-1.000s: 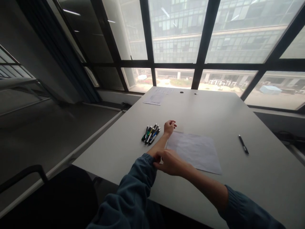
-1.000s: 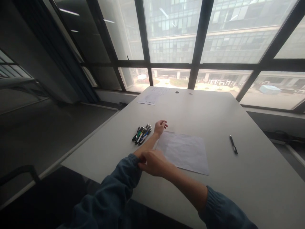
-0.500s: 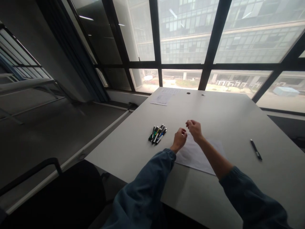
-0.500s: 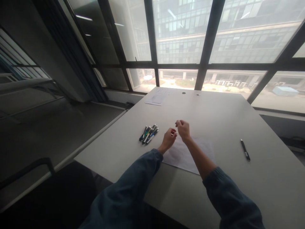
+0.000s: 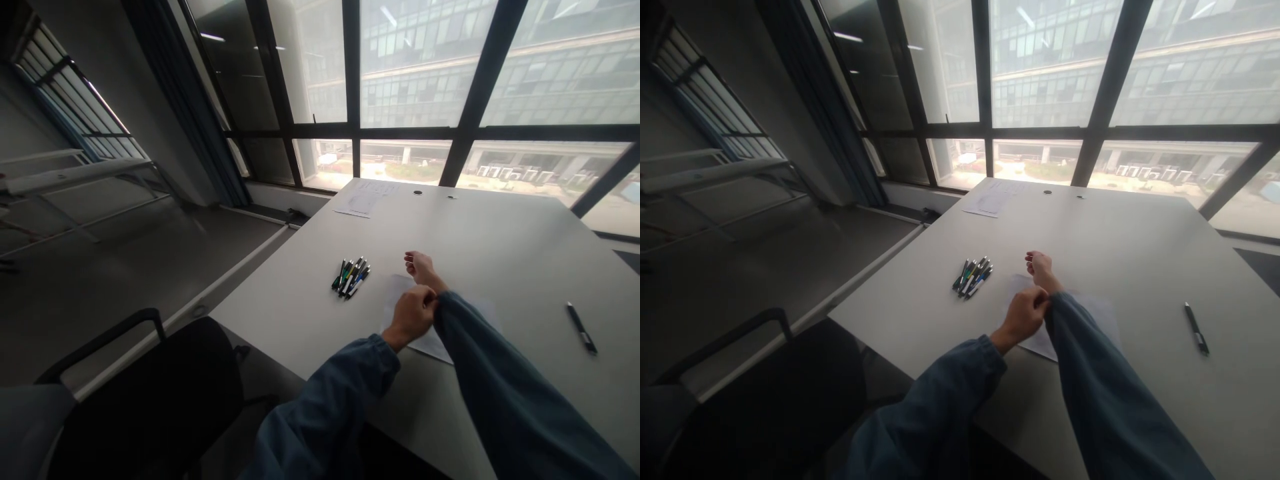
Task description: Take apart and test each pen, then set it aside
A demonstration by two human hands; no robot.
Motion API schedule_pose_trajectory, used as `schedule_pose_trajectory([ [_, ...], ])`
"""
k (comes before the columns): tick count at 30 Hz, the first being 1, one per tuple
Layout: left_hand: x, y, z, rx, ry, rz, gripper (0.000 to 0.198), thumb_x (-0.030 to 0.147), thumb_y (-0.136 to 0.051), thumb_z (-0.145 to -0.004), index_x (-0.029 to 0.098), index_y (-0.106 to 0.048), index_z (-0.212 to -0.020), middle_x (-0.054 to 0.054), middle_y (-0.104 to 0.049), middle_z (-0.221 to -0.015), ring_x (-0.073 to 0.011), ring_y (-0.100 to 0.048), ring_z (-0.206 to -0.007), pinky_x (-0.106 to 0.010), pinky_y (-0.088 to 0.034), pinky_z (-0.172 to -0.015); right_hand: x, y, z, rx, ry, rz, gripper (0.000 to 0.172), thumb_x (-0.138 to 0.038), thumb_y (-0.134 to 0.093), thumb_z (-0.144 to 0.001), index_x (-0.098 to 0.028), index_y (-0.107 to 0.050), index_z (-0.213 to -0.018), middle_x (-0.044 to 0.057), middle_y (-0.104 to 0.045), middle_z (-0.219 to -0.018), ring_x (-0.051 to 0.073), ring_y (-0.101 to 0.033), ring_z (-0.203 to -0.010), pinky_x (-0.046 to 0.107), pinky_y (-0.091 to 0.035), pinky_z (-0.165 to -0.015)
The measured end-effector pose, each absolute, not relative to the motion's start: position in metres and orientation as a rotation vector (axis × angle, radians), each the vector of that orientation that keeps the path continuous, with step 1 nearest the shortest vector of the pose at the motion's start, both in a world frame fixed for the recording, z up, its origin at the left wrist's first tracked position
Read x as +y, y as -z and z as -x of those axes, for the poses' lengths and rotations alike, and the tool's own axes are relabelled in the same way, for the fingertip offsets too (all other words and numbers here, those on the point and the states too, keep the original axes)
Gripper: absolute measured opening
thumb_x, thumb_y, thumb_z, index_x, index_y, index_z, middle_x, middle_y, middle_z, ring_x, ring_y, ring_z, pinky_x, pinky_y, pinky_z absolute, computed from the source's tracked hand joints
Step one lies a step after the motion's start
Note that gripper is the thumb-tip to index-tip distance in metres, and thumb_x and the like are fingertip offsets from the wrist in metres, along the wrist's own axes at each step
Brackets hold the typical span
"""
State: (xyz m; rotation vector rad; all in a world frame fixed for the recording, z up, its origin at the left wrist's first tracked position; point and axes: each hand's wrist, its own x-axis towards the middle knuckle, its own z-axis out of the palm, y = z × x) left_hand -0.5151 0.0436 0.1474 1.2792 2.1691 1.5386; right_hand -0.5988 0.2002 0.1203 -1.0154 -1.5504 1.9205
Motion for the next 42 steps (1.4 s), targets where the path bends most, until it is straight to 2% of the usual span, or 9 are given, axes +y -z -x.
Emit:
schedule_pose_trajectory([
  [5,0.033,-0.14,0.572,2.135,-1.513,-1.259,0.012,0.029,-0.061,-0.086,0.018,-0.065,-0.091,-0.003,-0.069,-0.082,-0.0148,-0.06,-0.069,-0.025,-0.045,-0.067,0.183,-0.115,0.592,-1.798,-1.784,0.887,0.01,-0.025,-0.063,-0.076,-0.016,-0.062,-0.072,0.001,-0.06,-0.058,0.01,-0.048,-0.046,0.02,-0.036,-0.042],
  [7,0.013,-0.139,0.601,2.349,-1.484,-1.132,0.018,0.032,-0.064,-0.085,0.019,-0.064,-0.098,-0.004,-0.068,-0.08,-0.0155,-0.061,-0.067,-0.025,-0.044,-0.064,0.185,-0.117,0.584,-2.026,-1.509,0.774,0.011,-0.025,-0.062,-0.078,-0.016,-0.065,-0.075,0.003,-0.063,-0.061,0.013,-0.055,-0.056,0.023,-0.041,-0.053],
  [10,-0.021,-0.138,0.648,2.884,-1.256,-0.776,0.015,0.032,-0.065,-0.084,0.018,-0.065,-0.089,-0.008,-0.068,-0.08,-0.0193,-0.062,-0.074,-0.028,-0.044,-0.069,0.19,-0.126,0.569,-2.344,-0.943,0.673,0.018,-0.026,-0.052,-0.087,-0.017,-0.068,-0.086,0.006,-0.069,-0.073,0.017,-0.061,-0.068,0.026,-0.041,-0.063],
  [16,-0.049,-0.135,0.697,3.032,-0.668,-0.459,0.024,0.041,-0.065,-0.082,0.018,-0.071,-0.087,-0.014,-0.073,-0.094,-0.0242,-0.067,-0.092,-0.028,-0.044,-0.073,0.168,-0.147,0.539,-2.544,-0.41,0.472,0.023,-0.023,-0.045,-0.092,-0.02,-0.067,-0.097,0.008,-0.072,-0.095,0.018,-0.061,-0.073,0.027,-0.034,-0.062],
  [23,-0.046,-0.145,0.697,2.98,-0.65,-0.44,0.019,0.034,-0.068,-0.074,0.017,-0.075,-0.077,-0.018,-0.074,-0.089,-0.028,-0.069,-0.087,-0.03,-0.044,-0.068,0.151,-0.161,0.501,-2.36,-0.65,0.429,0.02,-0.022,-0.048,-0.085,-0.02,-0.068,-0.086,0.003,-0.067,-0.072,0.017,-0.057,-0.062,0.027,-0.037,-0.061],
  [27,-0.029,-0.171,0.675,2.959,-1.221,-0.593,0.022,0.035,-0.065,-0.078,0.016,-0.075,-0.08,-0.014,-0.075,-0.084,-0.0247,-0.068,-0.079,-0.031,-0.046,-0.07,0.163,-0.169,0.478,-2.226,-0.923,0.45,0.018,-0.024,-0.051,-0.081,-0.018,-0.068,-0.079,0.003,-0.065,-0.066,0.016,-0.056,-0.06,0.028,-0.042,-0.06],
  [31,0.01,-0.194,0.621,2.241,-1.809,-0.939,0.031,0.043,-0.068,-0.077,0.013,-0.075,-0.082,-0.009,-0.073,-0.079,-0.0187,-0.064,-0.072,-0.028,-0.047,-0.067,0.177,-0.168,0.449,-2.124,-1.347,0.49,0.022,-0.034,-0.056,-0.081,-0.015,-0.067,-0.08,0.004,-0.066,-0.066,0.015,-0.057,-0.055,0.026,-0.043,-0.051],
  [38,0.078,-0.187,0.523,1.692,-1.918,-0.926,0.029,0.04,-0.075,-0.073,0.012,-0.073,-0.078,-0.005,-0.068,-0.068,-0.0104,-0.054,-0.056,-0.023,-0.042,-0.054,0.196,-0.156,0.378,-1.885,-1.981,0.515,0.045,-0.055,-0.062,-0.083,-0.014,-0.066,-0.101,0.009,-0.071,-0.079,0.017,-0.065,-0.063,0.026,-0.047,-0.053],
  [42,0.098,-0.17,0.501,1.607,-1.882,-0.984,0.031,0.038,-0.077,-0.072,0.013,-0.074,-0.09,-0.008,-0.073,-0.079,-0.0117,-0.058,-0.059,-0.024,-0.044,-0.054,0.214,-0.143,0.353,-1.611,-1.904,0.523,0.04,-0.05,-0.074,-0.075,-0.013,-0.069,-0.091,0.004,-0.066,-0.068,0.012,-0.057,-0.057,0.024,-0.043,-0.051],
])
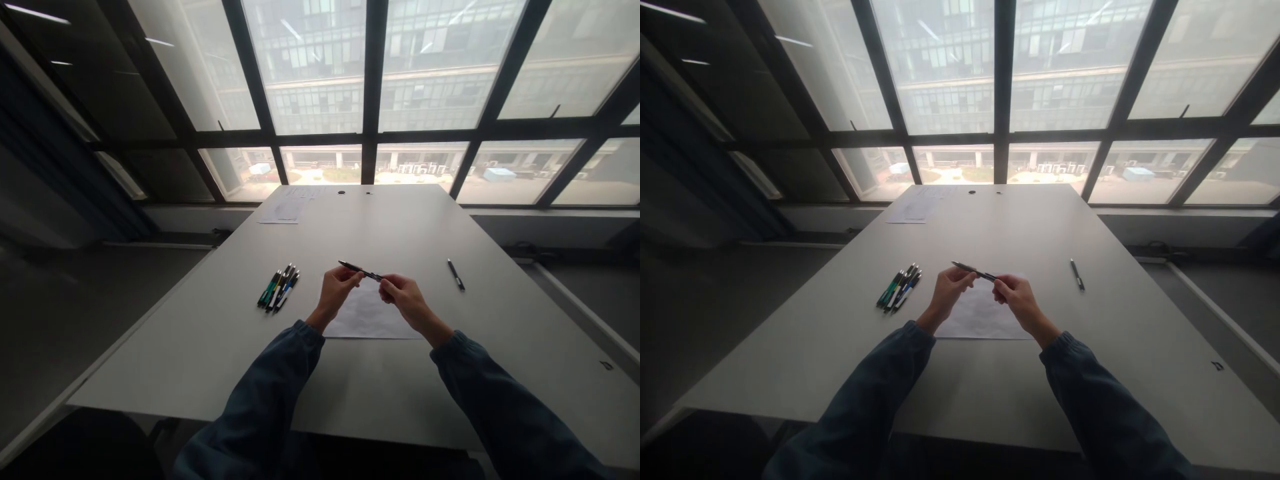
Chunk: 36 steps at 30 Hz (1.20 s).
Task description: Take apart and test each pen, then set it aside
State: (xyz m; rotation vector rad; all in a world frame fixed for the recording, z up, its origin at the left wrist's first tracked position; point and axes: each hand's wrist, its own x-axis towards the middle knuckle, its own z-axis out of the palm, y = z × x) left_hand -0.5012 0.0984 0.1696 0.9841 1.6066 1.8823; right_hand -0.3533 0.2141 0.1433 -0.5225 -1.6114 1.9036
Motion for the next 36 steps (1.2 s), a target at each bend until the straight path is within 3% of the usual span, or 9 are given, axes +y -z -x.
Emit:
schedule_pose_trajectory([
  [4,0.106,-0.15,0.505,1.633,-1.914,-0.985,0.038,0.037,-0.078,-0.073,0.014,-0.07,-0.102,-0.008,-0.074,-0.081,-0.0136,-0.061,-0.064,-0.025,-0.047,-0.057,0.243,-0.123,0.34,-1.563,-1.667,0.634,0.038,-0.044,-0.078,-0.07,-0.012,-0.071,-0.09,0.001,-0.062,-0.06,0.013,-0.054,-0.054,0.026,-0.043,-0.052],
  [7,0.106,-0.134,0.516,1.686,-1.902,-1.054,0.04,0.038,-0.076,-0.076,0.016,-0.069,-0.108,-0.009,-0.075,-0.091,-0.0176,-0.067,-0.078,-0.027,-0.05,-0.064,0.261,-0.109,0.334,-1.667,-1.533,0.639,0.034,-0.042,-0.075,-0.072,-0.013,-0.072,-0.09,0.0,-0.061,-0.058,0.013,-0.054,-0.054,0.027,-0.044,-0.053],
  [12,0.101,-0.114,0.528,1.823,-1.823,-1.134,0.029,0.041,-0.075,-0.076,0.016,-0.075,-0.089,-0.01,-0.075,-0.091,-0.0226,-0.07,-0.086,-0.032,-0.054,-0.073,0.267,-0.097,0.335,-1.764,-1.48,0.617,0.028,-0.037,-0.071,-0.074,-0.014,-0.073,-0.09,0.001,-0.063,-0.06,0.014,-0.056,-0.054,0.027,-0.046,-0.054],
  [19,0.091,-0.107,0.529,1.906,-1.795,-1.105,0.034,0.041,-0.076,-0.076,0.018,-0.074,-0.1,-0.008,-0.075,-0.089,-0.0207,-0.07,-0.081,-0.029,-0.053,-0.068,0.262,-0.091,0.343,-1.836,-1.524,0.559,0.029,-0.04,-0.071,-0.076,-0.015,-0.073,-0.089,0.001,-0.064,-0.06,0.015,-0.058,-0.055,0.028,-0.047,-0.054],
  [28,0.099,-0.1,0.529,1.944,-1.813,-1.174,0.025,0.04,-0.074,-0.076,0.019,-0.078,-0.089,-0.008,-0.076,-0.09,-0.0222,-0.069,-0.084,-0.034,-0.053,-0.078,0.256,-0.09,0.337,-1.572,-1.567,0.57,0.039,-0.047,-0.077,-0.072,-0.016,-0.067,-0.094,0.005,-0.071,-0.073,0.019,-0.067,-0.065,0.032,-0.054,-0.061],
  [36,0.098,-0.1,0.528,1.992,-1.797,-1.159,0.03,0.042,-0.074,-0.076,0.019,-0.078,-0.094,-0.008,-0.076,-0.089,-0.0172,-0.064,-0.07,-0.028,-0.048,-0.064,0.254,-0.089,0.336,-1.514,-1.574,0.583,0.039,-0.048,-0.076,-0.074,-0.014,-0.069,-0.091,0.008,-0.073,-0.075,0.022,-0.071,-0.068,0.036,-0.058,-0.065],
])
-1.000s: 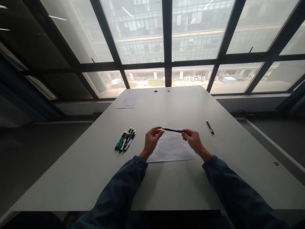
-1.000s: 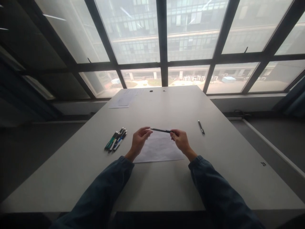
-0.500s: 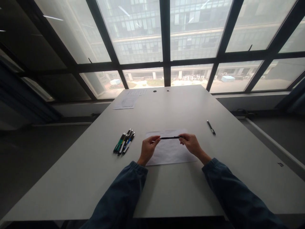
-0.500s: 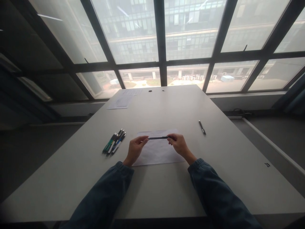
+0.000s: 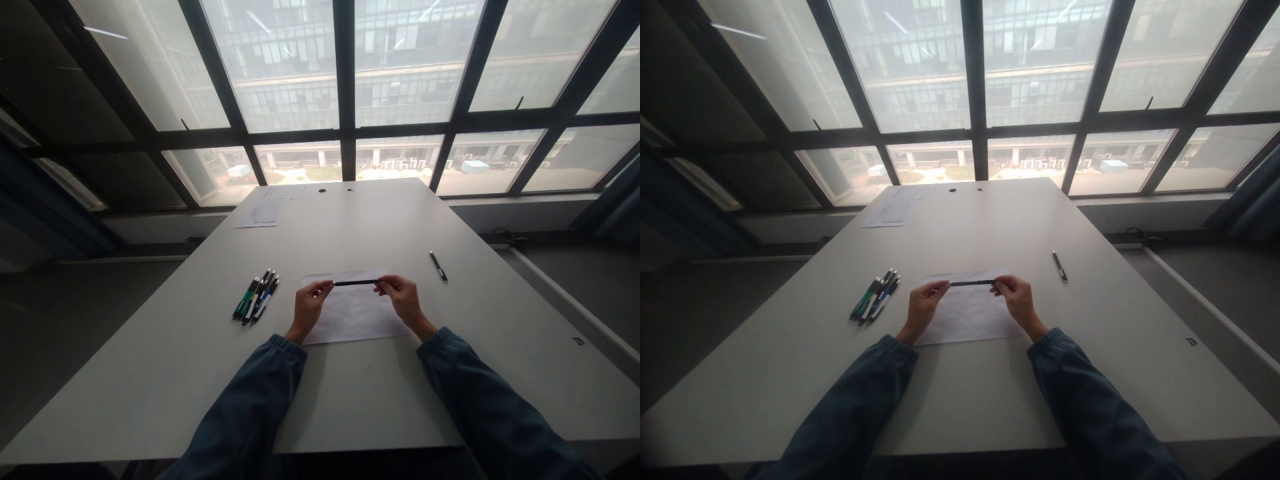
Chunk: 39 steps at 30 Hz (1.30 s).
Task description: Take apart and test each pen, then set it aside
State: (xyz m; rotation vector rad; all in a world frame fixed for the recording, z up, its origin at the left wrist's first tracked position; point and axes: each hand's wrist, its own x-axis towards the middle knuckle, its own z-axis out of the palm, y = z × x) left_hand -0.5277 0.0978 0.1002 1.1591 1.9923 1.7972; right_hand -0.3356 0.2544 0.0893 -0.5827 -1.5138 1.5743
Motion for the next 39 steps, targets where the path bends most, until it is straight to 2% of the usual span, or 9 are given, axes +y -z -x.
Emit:
schedule_pose_trajectory([
  [5,0.0973,-0.1015,0.5267,2.072,-1.784,-1.142,0.029,0.043,-0.074,-0.076,0.019,-0.078,-0.092,-0.007,-0.076,-0.084,-0.0153,-0.06,-0.066,-0.026,-0.045,-0.062,0.2539,-0.0862,0.3362,-1.537,-1.519,0.612,0.04,-0.05,-0.075,-0.074,-0.014,-0.069,-0.09,0.007,-0.073,-0.072,0.02,-0.069,-0.063,0.034,-0.057,-0.062],
  [11,0.098,-0.1011,0.5274,2.056,-1.784,-1.139,0.026,0.041,-0.073,-0.076,0.019,-0.078,-0.089,-0.006,-0.075,-0.083,-0.0161,-0.061,-0.07,-0.026,-0.045,-0.063,0.256,-0.0815,0.3362,-1.565,-1.467,0.614,0.036,-0.048,-0.073,-0.076,-0.015,-0.069,-0.09,0.007,-0.073,-0.075,0.019,-0.067,-0.063,0.032,-0.054,-0.058],
  [17,0.0984,-0.0981,0.5288,2.019,-1.776,-1.199,0.024,0.04,-0.072,-0.078,0.019,-0.078,-0.089,-0.006,-0.074,-0.086,-0.0161,-0.061,-0.074,-0.026,-0.045,-0.064,0.2546,-0.0849,0.3348,-1.584,-1.434,0.643,0.039,-0.052,-0.072,-0.075,-0.016,-0.069,-0.089,0.008,-0.073,-0.077,0.018,-0.065,-0.062,0.032,-0.053,-0.057],
  [26,0.0976,-0.1015,0.5273,1.977,-1.791,-1.226,0.024,0.041,-0.071,-0.077,0.021,-0.078,-0.087,-0.006,-0.072,-0.086,-0.015,-0.058,-0.071,-0.024,-0.042,-0.058,0.2546,-0.0836,0.3337,-1.607,-1.4,0.646,0.035,-0.05,-0.071,-0.077,-0.017,-0.069,-0.087,0.007,-0.072,-0.075,0.016,-0.061,-0.058,0.03,-0.05,-0.054],
  [39,0.0977,-0.1022,0.5259,1.995,-1.752,-1.223,0.023,0.04,-0.07,-0.079,0.02,-0.078,-0.087,-0.006,-0.073,-0.089,-0.0155,-0.058,-0.072,-0.024,-0.042,-0.061,0.2537,-0.0848,0.3327,-1.628,-1.368,0.657,0.032,-0.049,-0.069,-0.079,-0.017,-0.067,-0.086,0.006,-0.071,-0.073,0.016,-0.06,-0.057,0.03,-0.049,-0.053],
])
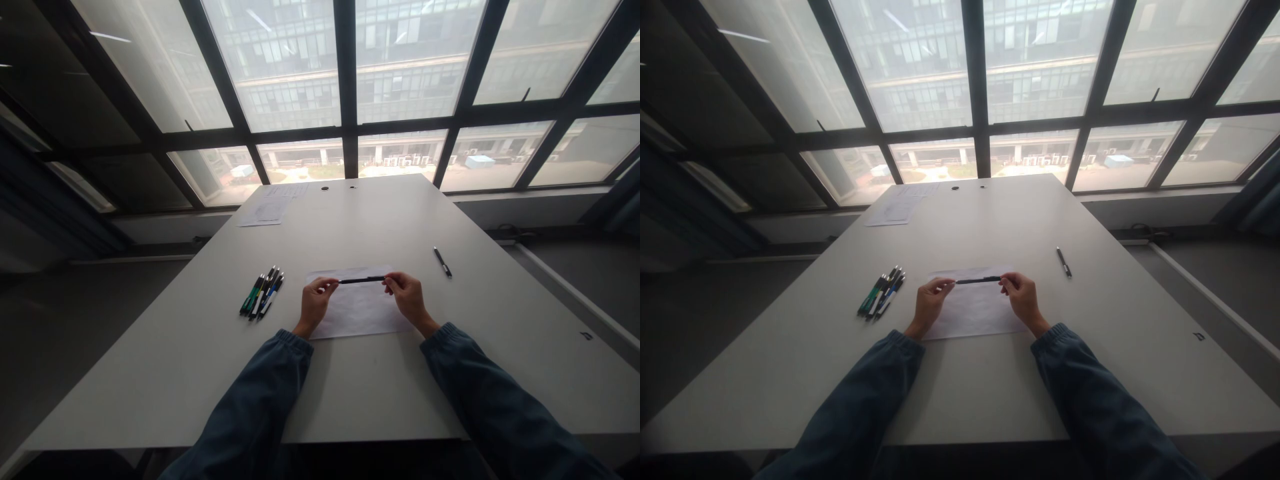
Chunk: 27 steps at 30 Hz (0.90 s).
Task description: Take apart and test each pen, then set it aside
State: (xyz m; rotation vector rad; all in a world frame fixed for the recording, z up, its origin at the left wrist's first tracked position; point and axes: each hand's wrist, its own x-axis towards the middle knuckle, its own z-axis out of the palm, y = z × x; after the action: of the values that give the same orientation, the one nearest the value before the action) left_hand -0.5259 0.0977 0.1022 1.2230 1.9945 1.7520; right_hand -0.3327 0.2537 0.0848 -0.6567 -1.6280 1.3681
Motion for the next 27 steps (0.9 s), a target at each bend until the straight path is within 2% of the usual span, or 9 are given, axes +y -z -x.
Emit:
schedule_pose_trajectory([
  [27,0.0973,-0.097,0.5287,2.046,-1.706,-1.253,0.023,0.04,-0.068,-0.083,0.019,-0.077,-0.089,-0.006,-0.074,-0.09,-0.0159,-0.061,-0.072,-0.026,-0.044,-0.062,0.2563,-0.0801,0.3331,-1.652,-1.317,0.641,0.033,-0.048,-0.068,-0.082,-0.016,-0.068,-0.085,0.007,-0.071,-0.072,0.015,-0.061,-0.055,0.027,-0.05,-0.05],
])
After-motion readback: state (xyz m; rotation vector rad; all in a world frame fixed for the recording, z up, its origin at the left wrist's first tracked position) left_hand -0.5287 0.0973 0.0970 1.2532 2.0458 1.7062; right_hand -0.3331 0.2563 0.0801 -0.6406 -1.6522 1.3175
